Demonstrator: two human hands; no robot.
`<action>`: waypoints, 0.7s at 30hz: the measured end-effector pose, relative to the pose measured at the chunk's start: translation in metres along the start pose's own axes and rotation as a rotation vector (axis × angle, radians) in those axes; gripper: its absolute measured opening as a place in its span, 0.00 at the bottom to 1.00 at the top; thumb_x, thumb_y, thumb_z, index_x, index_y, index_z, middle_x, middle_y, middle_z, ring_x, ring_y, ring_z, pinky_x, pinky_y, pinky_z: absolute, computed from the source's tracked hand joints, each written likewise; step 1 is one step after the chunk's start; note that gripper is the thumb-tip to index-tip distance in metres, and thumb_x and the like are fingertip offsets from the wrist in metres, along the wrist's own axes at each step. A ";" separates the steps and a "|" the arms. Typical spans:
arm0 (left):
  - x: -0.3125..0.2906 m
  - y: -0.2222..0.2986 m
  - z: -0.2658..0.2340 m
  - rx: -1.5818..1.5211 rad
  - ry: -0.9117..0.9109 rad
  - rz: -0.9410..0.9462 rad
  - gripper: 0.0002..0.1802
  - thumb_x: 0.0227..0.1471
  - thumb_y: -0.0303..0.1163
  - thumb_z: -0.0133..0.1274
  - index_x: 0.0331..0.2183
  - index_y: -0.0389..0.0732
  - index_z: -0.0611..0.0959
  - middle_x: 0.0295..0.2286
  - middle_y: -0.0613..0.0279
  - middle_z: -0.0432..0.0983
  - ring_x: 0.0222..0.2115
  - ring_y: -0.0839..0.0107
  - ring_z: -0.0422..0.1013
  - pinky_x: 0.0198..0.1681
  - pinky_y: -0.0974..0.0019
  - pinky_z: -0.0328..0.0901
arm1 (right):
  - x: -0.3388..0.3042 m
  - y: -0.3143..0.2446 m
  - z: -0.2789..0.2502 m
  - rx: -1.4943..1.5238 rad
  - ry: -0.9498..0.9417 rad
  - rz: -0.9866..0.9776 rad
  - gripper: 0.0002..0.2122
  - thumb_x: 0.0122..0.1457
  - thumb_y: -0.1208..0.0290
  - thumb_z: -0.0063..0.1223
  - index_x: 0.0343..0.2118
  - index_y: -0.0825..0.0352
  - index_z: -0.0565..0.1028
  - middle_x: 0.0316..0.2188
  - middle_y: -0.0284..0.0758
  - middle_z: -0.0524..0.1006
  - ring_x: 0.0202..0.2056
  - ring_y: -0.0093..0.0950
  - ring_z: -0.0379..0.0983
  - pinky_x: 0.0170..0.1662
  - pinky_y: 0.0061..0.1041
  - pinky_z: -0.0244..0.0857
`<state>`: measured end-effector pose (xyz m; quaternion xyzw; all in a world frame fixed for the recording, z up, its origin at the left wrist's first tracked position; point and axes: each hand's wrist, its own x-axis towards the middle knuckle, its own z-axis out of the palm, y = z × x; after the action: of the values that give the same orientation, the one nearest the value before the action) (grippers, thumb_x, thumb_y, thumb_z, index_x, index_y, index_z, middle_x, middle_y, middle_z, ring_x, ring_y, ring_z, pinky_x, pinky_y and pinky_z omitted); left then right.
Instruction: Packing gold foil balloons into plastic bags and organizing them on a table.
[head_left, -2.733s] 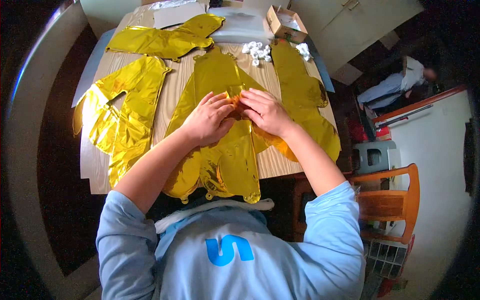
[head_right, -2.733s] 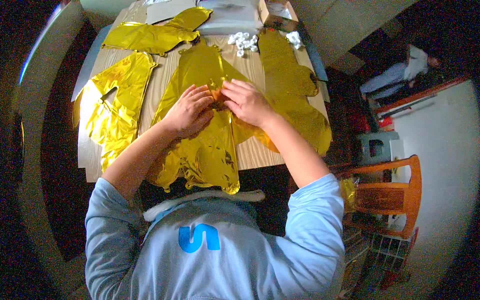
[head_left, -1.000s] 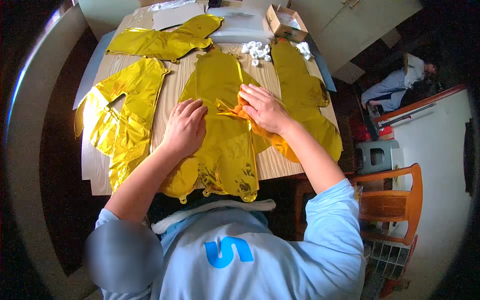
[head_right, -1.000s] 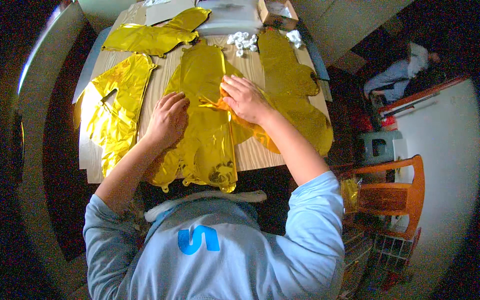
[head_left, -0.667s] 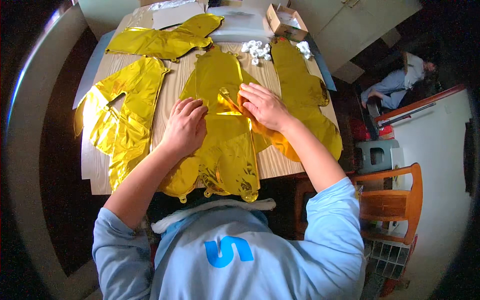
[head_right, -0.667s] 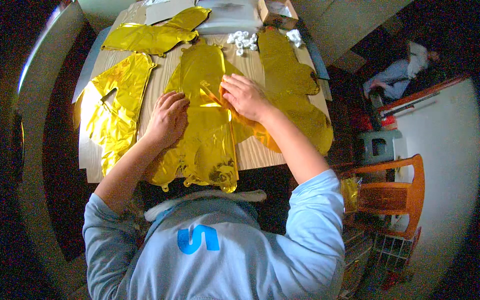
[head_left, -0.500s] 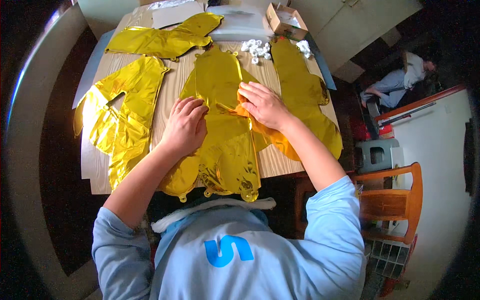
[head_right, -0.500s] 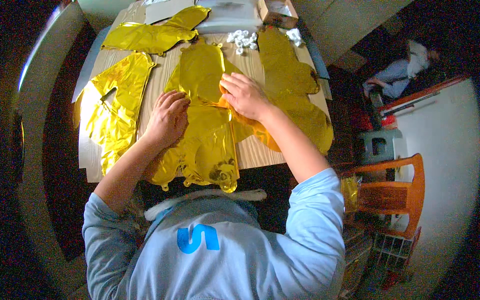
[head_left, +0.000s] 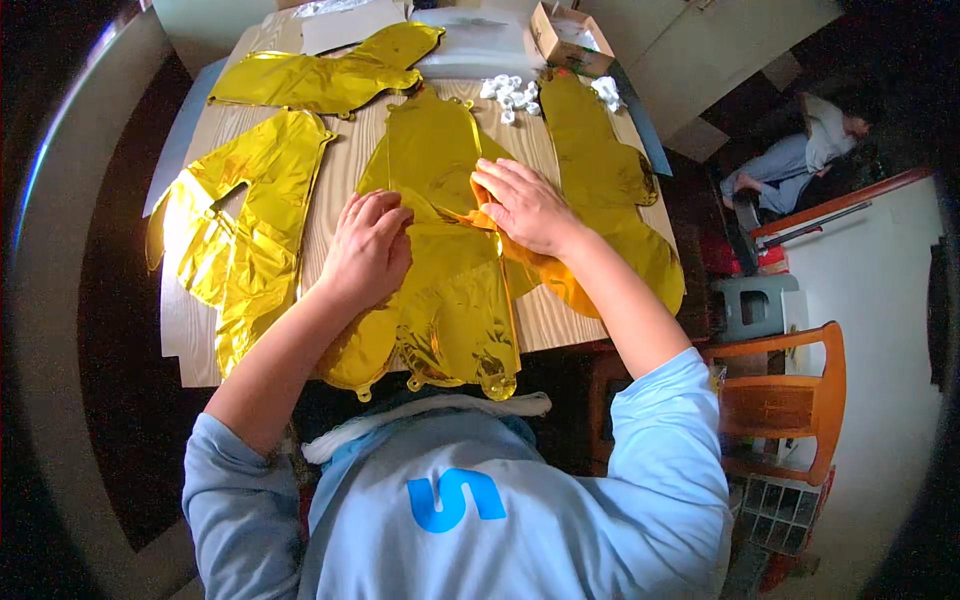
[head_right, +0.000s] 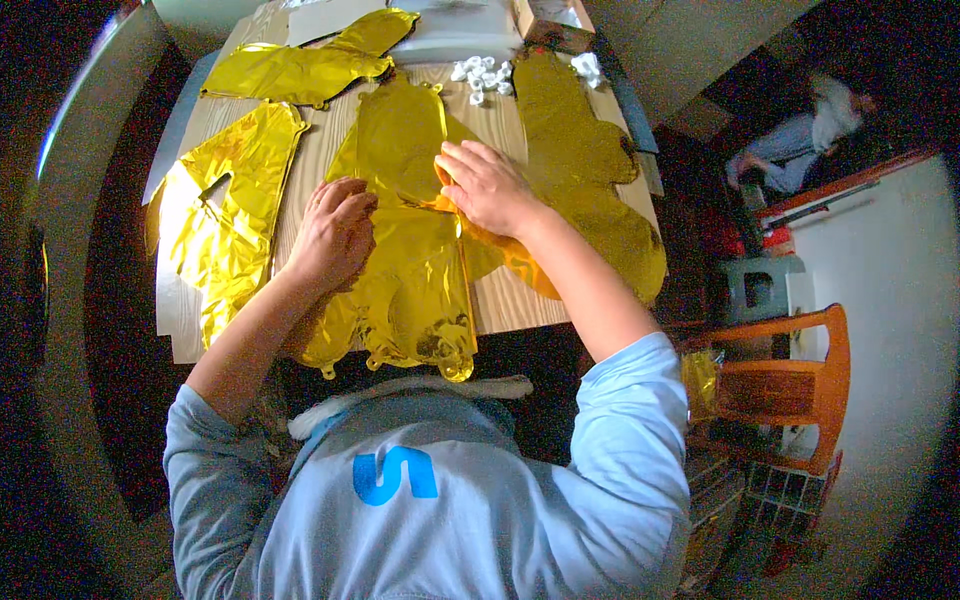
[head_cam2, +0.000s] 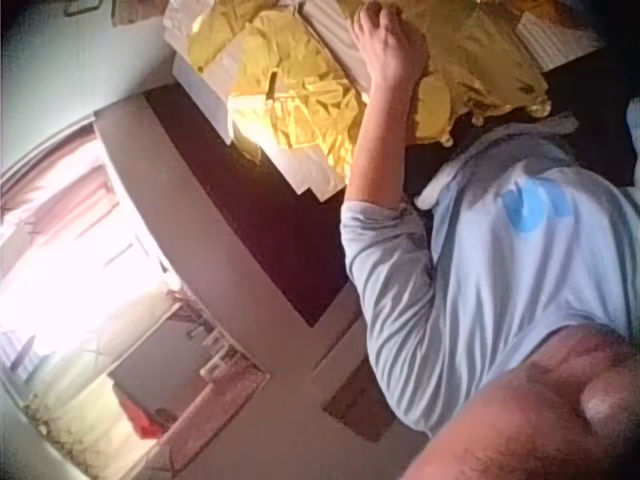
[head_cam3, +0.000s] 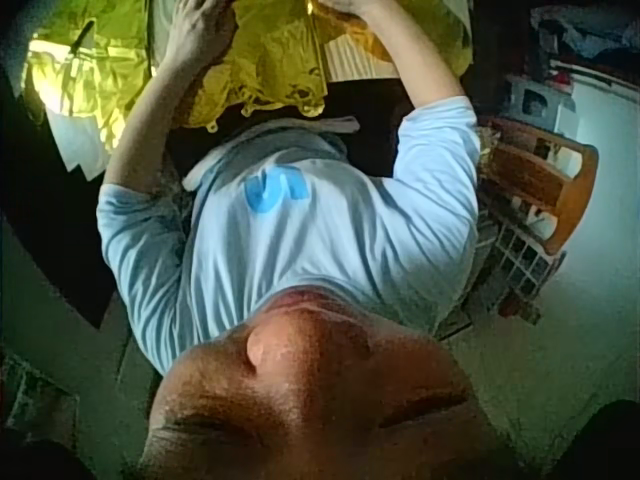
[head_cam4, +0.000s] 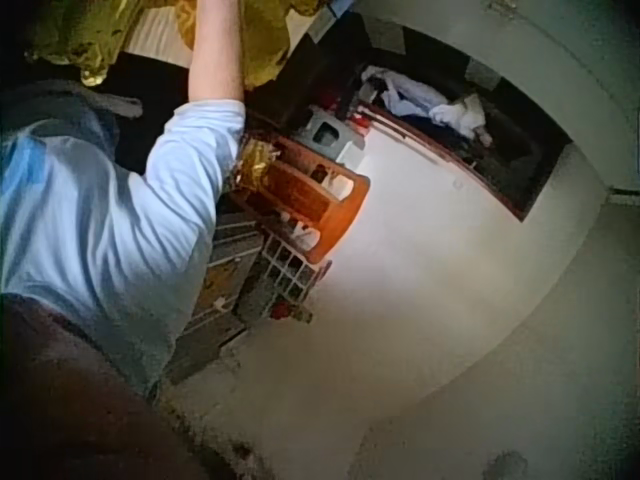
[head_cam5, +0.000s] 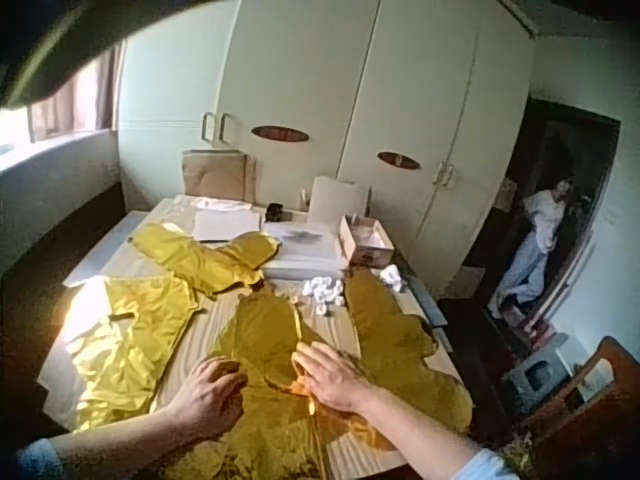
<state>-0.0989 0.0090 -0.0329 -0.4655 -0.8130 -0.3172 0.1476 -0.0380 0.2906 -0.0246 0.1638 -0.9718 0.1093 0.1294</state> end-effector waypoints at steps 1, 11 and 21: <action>0.000 0.000 -0.001 0.004 -0.002 0.003 0.16 0.47 0.27 0.53 0.41 0.37 0.79 0.44 0.49 0.73 0.50 0.48 0.67 0.58 0.48 0.57 | 0.000 0.000 0.000 0.011 -0.005 0.001 0.21 0.62 0.64 0.50 0.58 0.62 0.68 0.61 0.37 0.65 0.62 0.39 0.59 0.64 0.37 0.53; 0.035 0.012 -0.016 0.097 -0.143 0.042 0.14 0.48 0.31 0.55 0.40 0.38 0.79 0.42 0.53 0.75 0.47 0.54 0.69 0.57 0.51 0.58 | -0.001 0.004 -0.005 0.009 -0.057 -0.007 0.25 0.60 0.62 0.52 0.60 0.61 0.64 0.63 0.37 0.62 0.63 0.40 0.56 0.66 0.37 0.49; 0.062 0.005 0.049 -0.105 -0.146 0.274 0.17 0.44 0.27 0.56 0.40 0.38 0.78 0.44 0.52 0.73 0.48 0.51 0.69 0.55 0.51 0.61 | 0.003 0.004 -0.009 0.014 -0.090 -0.027 0.28 0.56 0.65 0.57 0.60 0.59 0.63 0.63 0.39 0.61 0.63 0.41 0.55 0.65 0.39 0.49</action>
<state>-0.1244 0.0842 -0.0346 -0.6010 -0.7326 -0.3015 0.1054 -0.0402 0.2957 -0.0158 0.1825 -0.9736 0.1067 0.0861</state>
